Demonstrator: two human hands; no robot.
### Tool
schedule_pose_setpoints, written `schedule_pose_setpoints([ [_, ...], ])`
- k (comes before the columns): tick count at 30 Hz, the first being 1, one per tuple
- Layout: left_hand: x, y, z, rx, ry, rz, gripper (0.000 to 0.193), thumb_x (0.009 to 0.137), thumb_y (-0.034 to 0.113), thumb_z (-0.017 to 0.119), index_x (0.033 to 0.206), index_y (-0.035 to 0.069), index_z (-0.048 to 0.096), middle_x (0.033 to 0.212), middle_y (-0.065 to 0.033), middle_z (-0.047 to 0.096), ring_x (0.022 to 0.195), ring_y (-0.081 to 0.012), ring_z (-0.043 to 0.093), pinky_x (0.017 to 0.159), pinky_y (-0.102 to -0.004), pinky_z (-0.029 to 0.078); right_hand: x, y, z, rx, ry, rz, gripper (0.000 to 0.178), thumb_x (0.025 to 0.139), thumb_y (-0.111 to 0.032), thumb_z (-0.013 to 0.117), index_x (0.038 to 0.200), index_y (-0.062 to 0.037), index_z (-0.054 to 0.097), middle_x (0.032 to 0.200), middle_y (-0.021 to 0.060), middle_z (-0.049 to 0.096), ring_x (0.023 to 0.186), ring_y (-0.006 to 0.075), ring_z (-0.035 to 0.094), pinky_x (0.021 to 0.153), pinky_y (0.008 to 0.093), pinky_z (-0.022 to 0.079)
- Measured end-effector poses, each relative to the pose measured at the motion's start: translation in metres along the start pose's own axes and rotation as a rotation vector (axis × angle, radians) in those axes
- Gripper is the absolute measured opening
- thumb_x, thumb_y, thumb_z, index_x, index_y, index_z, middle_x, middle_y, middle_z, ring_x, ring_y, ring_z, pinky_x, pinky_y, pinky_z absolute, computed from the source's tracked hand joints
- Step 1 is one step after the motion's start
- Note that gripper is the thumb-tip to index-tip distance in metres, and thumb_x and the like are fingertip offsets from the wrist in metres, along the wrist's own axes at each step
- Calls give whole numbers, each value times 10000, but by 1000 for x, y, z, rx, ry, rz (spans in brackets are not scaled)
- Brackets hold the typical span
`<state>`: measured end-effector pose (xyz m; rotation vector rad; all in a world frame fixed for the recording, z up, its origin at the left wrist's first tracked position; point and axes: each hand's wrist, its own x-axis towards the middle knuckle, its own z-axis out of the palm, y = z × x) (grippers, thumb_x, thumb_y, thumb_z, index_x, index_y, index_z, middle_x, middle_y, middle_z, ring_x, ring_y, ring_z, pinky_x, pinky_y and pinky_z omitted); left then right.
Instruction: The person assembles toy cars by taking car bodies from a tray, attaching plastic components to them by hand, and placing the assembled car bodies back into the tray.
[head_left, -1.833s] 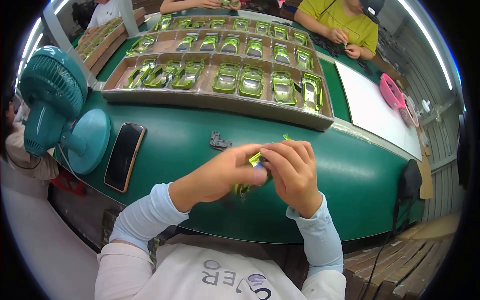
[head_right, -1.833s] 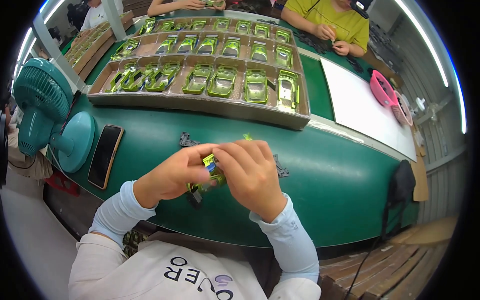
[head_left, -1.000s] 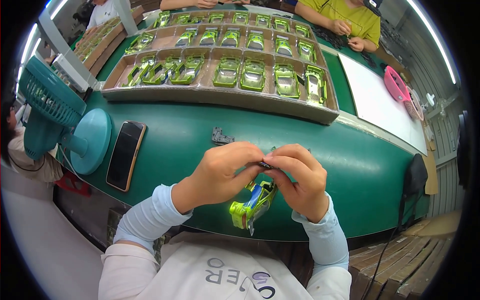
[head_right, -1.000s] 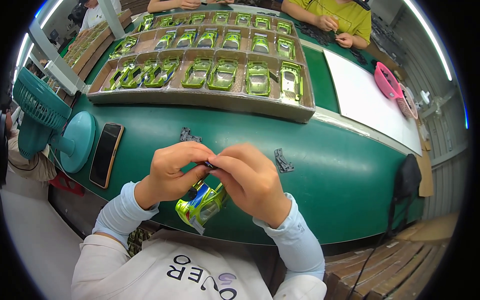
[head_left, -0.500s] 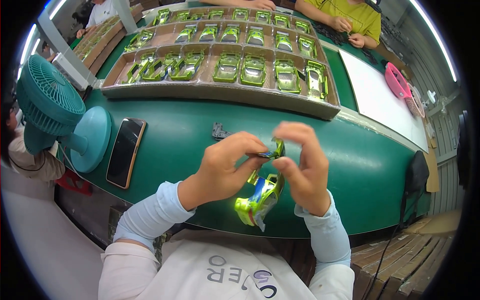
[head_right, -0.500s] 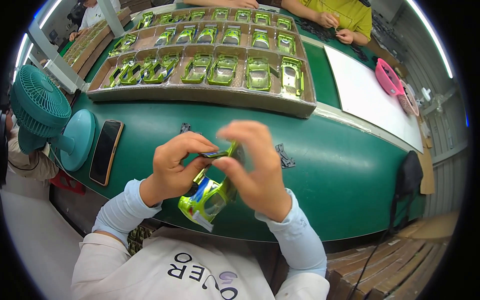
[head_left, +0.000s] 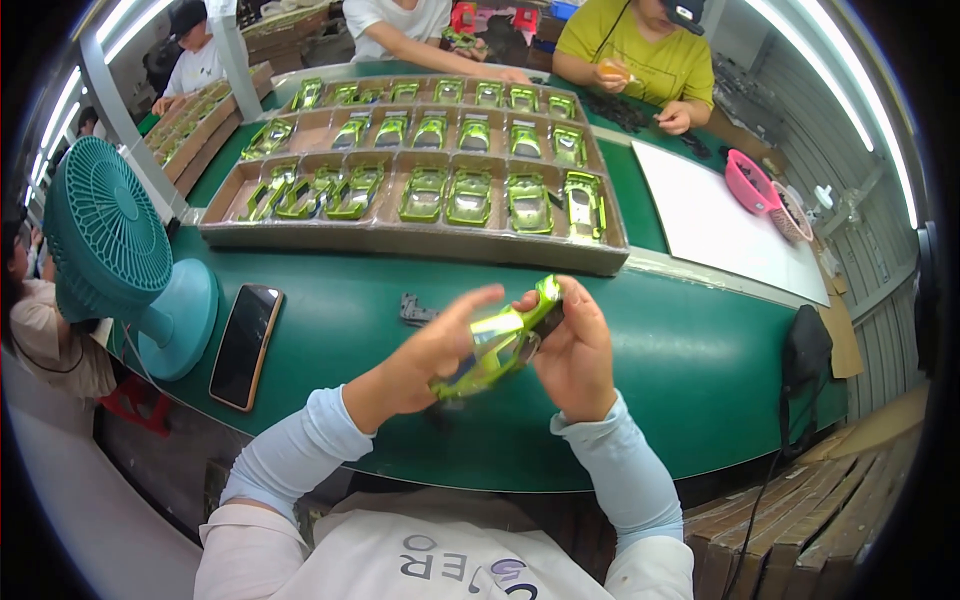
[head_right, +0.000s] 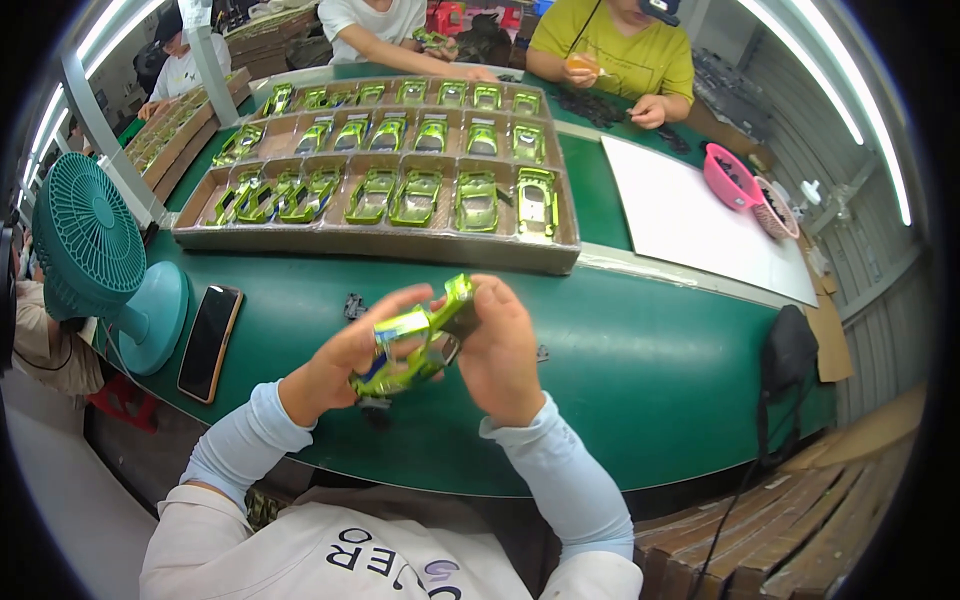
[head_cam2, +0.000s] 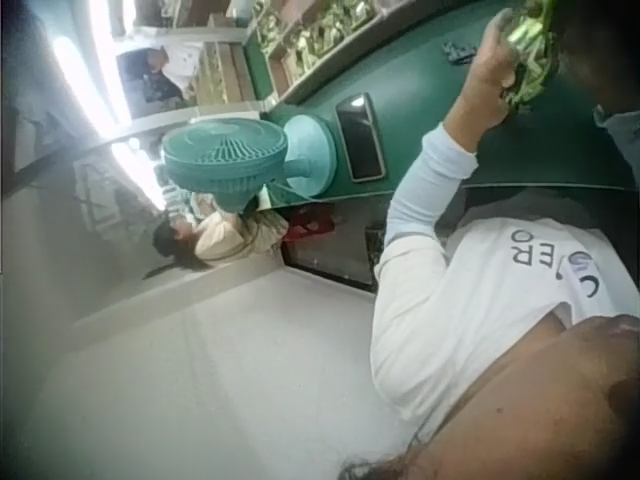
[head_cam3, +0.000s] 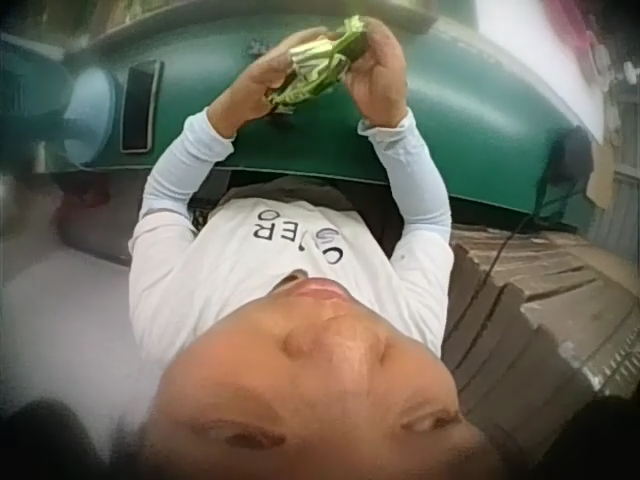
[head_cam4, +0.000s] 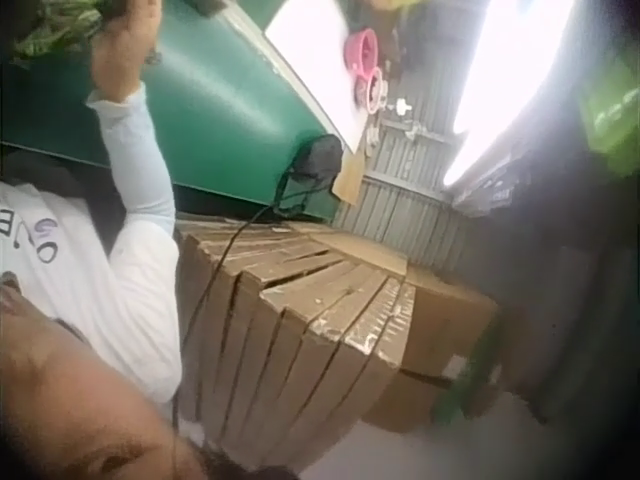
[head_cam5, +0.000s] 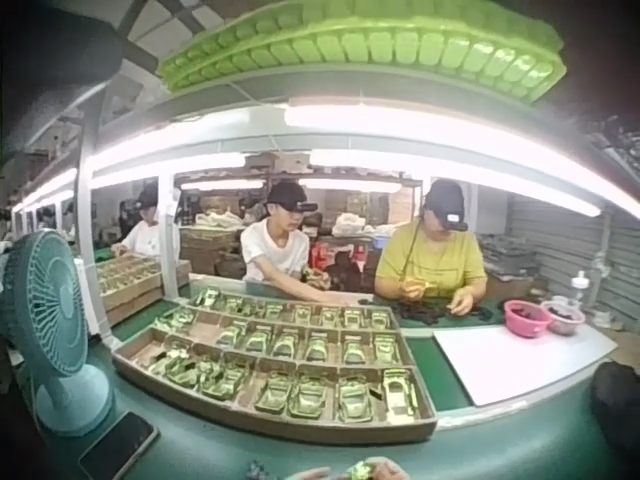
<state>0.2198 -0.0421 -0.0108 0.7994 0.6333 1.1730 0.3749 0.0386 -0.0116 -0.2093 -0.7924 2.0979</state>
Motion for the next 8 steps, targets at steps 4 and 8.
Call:
schedule_pose_setpoints([
  [4, -4, -11, 12, 2, -43, -122, 916, 715, 619, 536, 1328, 13, 227, 1237, -107, 389, 1107, -193, 438, 927, -383, 373, -8, 4, 17, -92, 11, -13, 244, 889, -250, 444, 859, -13, 497, 890, 79, 493, 930, 207, 509, 907, 358, 384],
  [8, -3, -4, -8, 288, -217, -105, 996, 673, 694, 519, 1258, -84, 307, 1015, -105, 519, 929, -130, 509, 768, -234, 417, -8, 4, 18, -198, -12, -105, 239, 881, -250, 461, 864, -14, 502, 897, 78, 492, 946, 209, 501, 927, 366, 362],
])
